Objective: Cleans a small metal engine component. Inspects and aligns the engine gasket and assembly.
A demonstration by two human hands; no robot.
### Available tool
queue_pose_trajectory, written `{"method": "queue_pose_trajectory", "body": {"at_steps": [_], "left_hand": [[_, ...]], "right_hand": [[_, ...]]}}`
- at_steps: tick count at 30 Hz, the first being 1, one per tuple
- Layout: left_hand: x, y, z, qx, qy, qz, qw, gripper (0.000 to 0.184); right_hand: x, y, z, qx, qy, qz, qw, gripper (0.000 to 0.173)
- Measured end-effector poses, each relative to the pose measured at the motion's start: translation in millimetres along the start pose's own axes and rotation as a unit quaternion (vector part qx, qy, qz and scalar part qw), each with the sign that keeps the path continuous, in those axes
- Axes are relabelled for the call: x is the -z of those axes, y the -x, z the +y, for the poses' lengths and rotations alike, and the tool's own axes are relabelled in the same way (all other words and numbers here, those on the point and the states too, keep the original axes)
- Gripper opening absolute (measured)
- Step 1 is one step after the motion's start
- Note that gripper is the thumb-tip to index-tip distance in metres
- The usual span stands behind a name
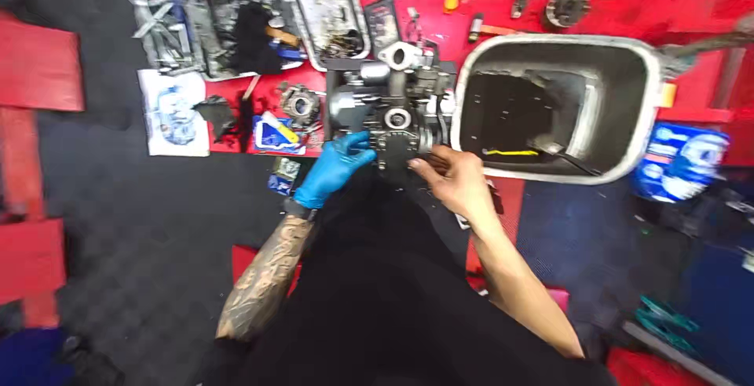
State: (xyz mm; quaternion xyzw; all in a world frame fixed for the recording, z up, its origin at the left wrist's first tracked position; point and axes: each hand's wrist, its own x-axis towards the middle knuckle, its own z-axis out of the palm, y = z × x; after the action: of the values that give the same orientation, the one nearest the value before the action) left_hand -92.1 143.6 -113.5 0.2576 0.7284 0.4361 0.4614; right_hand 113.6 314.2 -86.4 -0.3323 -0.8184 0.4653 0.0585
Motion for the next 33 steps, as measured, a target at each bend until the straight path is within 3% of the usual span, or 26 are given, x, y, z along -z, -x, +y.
{"method": "queue_pose_trajectory", "body": {"at_steps": [4, 12, 16, 20, 24, 28, 30, 31, 32, 33], "left_hand": [[-14, 4, -11, -0.021, 0.083, 0.04, 0.995, 0.051], [-15, 14, -16, -0.062, 0.14, 0.03, 0.988, 0.052], [-4, 24, -19, -0.056, 0.147, 0.079, 0.984, 0.048], [23, 38, -57, 0.018, 0.178, 0.125, 0.976, 0.045], [71, 63, -146, 0.16, 0.199, 0.202, 0.946, 0.05], [114, 107, -267, 0.322, 0.249, 0.273, 0.872, 0.053], [131, 137, -322, 0.405, 0.254, 0.289, 0.83, 0.056], [140, 151, -346, 0.444, 0.242, 0.287, 0.813, 0.057], [149, 164, -367, 0.481, 0.222, 0.278, 0.801, 0.058], [157, 177, -385, 0.515, 0.198, 0.267, 0.79, 0.059]], "right_hand": [[-9, 11, 22, 0.007, -0.095, 0.024, 0.995, 0.047], [-1, 28, 39, 0.0, -0.133, 0.056, 0.99, 0.04], [8, 33, 42, 0.051, -0.127, 0.074, 0.988, 0.036], [0, 56, 60, 0.114, -0.127, 0.104, 0.98, 0.025], [-36, 93, 89, 0.098, -0.052, 0.046, 0.993, 0.031], [-94, 110, 138, -0.013, 0.001, 0.02, 1.0, 0.034], [-128, 107, 134, -0.08, 0.045, 0.053, 0.994, 0.038], [-141, 96, 95, -0.146, 0.082, 0.049, 0.985, 0.042], [-135, 66, 19, -0.338, 0.101, -0.108, 0.929, 0.046], [-149, 48, -35, -0.441, 0.093, -0.113, 0.885, 0.047]]}}
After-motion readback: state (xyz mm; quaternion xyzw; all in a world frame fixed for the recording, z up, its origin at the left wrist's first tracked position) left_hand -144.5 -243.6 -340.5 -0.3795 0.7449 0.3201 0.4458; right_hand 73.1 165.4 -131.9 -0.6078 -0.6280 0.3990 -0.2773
